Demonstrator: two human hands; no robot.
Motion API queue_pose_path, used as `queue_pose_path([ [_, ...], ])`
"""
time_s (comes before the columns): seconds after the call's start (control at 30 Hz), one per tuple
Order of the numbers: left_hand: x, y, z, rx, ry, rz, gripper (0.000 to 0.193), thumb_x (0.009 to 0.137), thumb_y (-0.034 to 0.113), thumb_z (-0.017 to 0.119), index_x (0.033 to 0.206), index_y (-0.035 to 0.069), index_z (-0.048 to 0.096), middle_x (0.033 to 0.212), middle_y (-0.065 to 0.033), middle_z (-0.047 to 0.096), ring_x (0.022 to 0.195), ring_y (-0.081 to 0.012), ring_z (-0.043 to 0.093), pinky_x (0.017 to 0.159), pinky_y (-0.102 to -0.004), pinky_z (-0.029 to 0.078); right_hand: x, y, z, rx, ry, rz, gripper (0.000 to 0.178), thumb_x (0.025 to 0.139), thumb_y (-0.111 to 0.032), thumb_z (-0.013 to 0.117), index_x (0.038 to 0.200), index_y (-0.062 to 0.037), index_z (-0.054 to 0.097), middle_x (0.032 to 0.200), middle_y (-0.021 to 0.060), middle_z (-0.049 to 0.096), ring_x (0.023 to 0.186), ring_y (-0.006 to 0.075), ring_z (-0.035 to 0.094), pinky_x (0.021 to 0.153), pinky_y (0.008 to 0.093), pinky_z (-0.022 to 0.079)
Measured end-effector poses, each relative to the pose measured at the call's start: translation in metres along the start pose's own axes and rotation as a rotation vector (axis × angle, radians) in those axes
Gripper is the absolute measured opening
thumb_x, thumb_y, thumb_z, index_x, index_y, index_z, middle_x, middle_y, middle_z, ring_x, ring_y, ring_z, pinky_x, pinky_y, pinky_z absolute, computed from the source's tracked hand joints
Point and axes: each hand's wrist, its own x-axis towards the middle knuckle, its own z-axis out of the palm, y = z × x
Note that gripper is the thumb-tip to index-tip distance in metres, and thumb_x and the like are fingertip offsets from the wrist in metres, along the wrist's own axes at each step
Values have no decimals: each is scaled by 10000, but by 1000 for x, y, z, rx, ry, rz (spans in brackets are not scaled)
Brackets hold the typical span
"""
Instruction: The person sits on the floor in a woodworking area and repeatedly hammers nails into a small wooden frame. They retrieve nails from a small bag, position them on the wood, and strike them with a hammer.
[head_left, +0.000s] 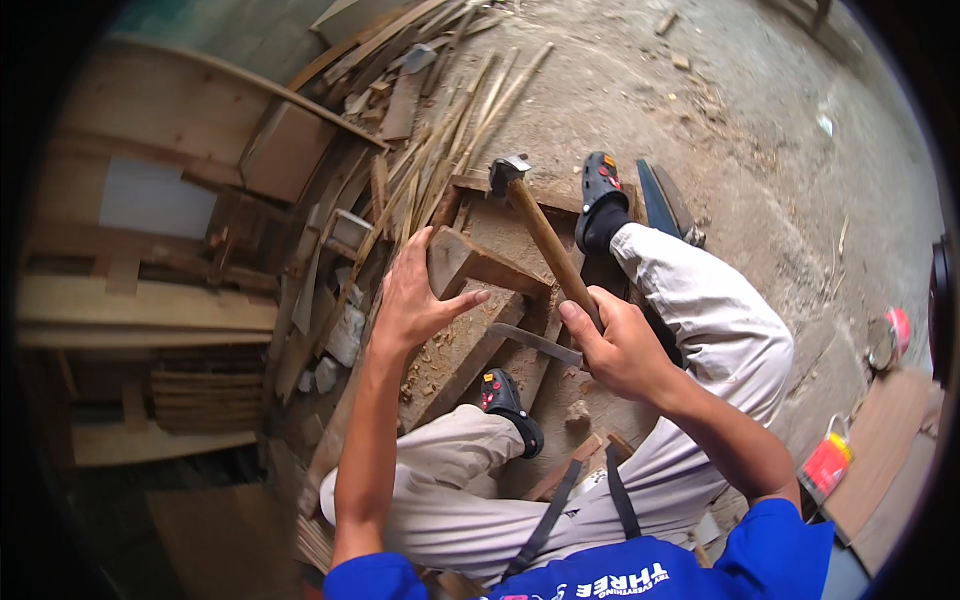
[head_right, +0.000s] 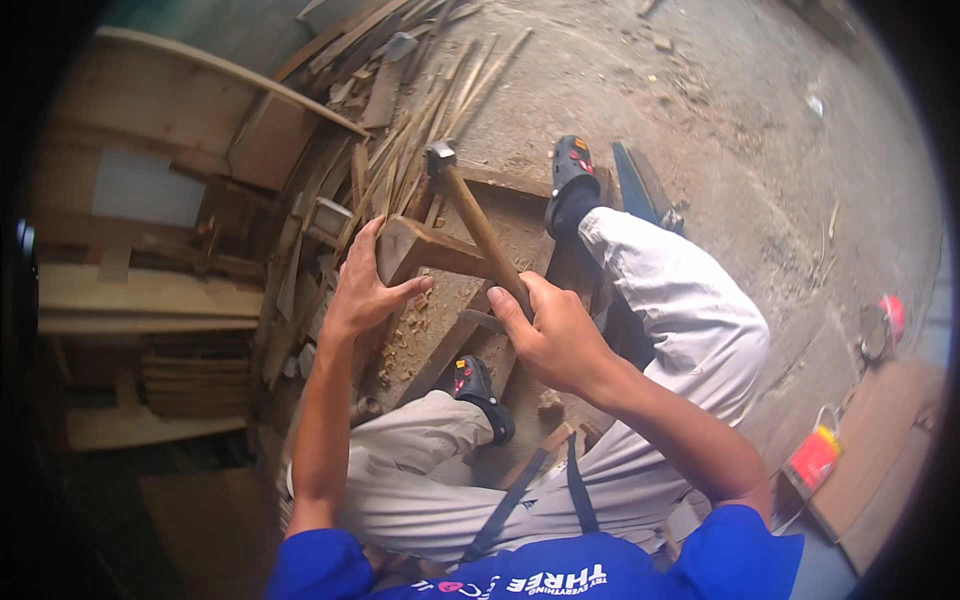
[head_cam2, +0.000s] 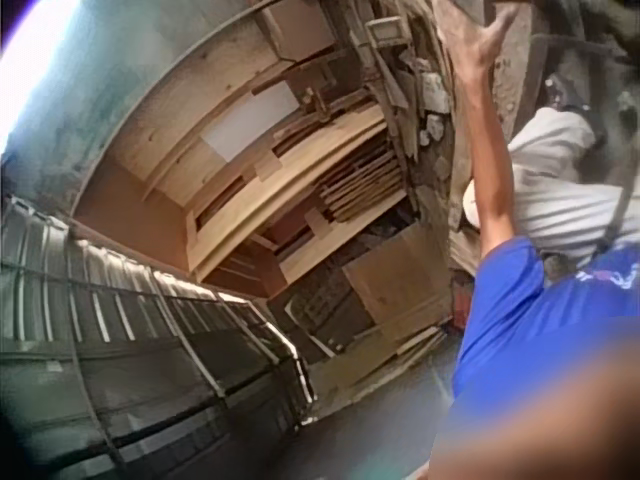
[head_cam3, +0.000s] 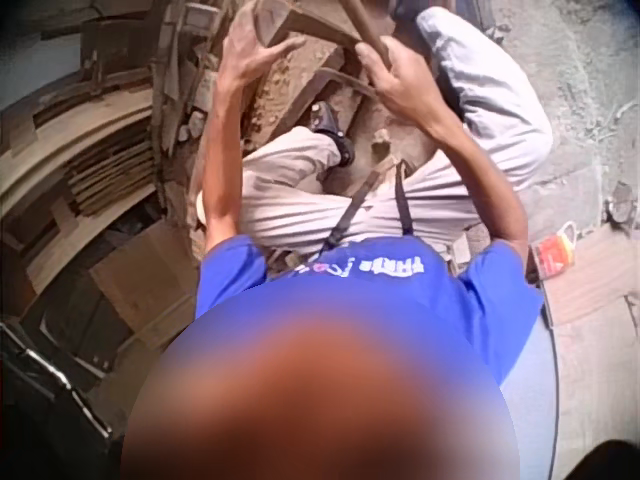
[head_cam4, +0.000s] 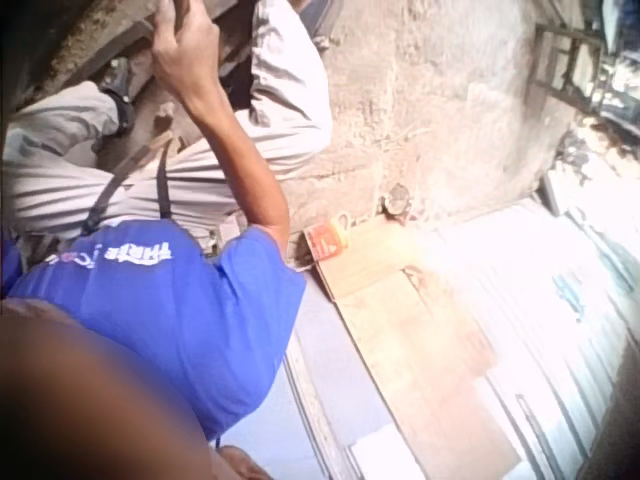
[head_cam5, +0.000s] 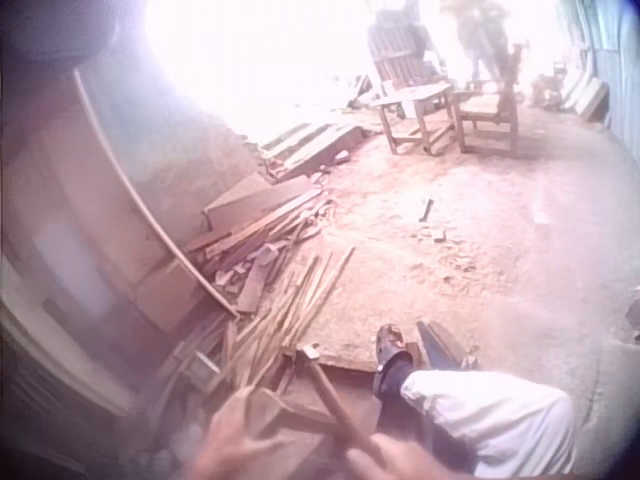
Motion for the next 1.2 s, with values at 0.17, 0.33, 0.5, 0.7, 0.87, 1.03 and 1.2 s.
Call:
queue_pose_path([
  [0.17,-35,-25,-25,-253,-150,-615,996,951,791,166,983,-55,691,987,-291,697,1032,-432,669,953,-516,473,-5,-47,9,-29,-94,-82,368,1059,-370,514,984,-14,566,625,43,500,563,115,466,518,318,389],
  [0.33,-34,-34,-10,-78,-219,-697,856,1031,610,189,876,-16,751,935,-303,710,957,-480,680,893,-526,507,14,-71,25,-463,-161,-30,413,1057,-380,514,902,-4,583,641,6,500,595,108,475,542,335,409],
  [0.5,-34,-29,-6,-92,-151,-707,733,1052,486,257,912,-37,750,996,-324,694,992,-486,675,911,-549,507,29,-152,21,-436,-121,-18,484,1068,-437,449,965,-8,649,701,13,566,641,124,535,568,326,436],
  [0.7,-36,-25,-16,-163,-116,-705,712,1050,461,295,902,-76,738,970,-343,680,1001,-491,665,945,-533,495,33,-184,38,74,31,-545,382,1092,-368,414,996,-24,551,615,-53,470,433,40,403,376,211,310],
  [0.87,-38,-20,-19,-152,-150,-717,702,1051,463,301,887,-52,748,956,-325,693,966,-460,688,894,-514,519,31,-131,37,-745,-208,379,519,1087,-424,398,892,12,604,697,73,559,665,197,569,639,432,470],
  [1.03,-35,-20,-15,-107,-151,-690,697,1058,461,294,884,-36,751,876,-275,723,854,-412,725,771,-492,558,34,-131,18,-369,-115,-47,490,1079,-470,405,845,-58,529,608,-22,476,459,88,448,414,283,383],
  [1.2,-36,-21,-13,-101,-93,-675,698,1056,452,314,829,-45,749,871,-290,714,847,-422,724,760,-499,559,20,-125,44,-190,-200,225,449,1070,-486,408,880,-93,512,572,-50,379,398,69,341,337,250,283],
])
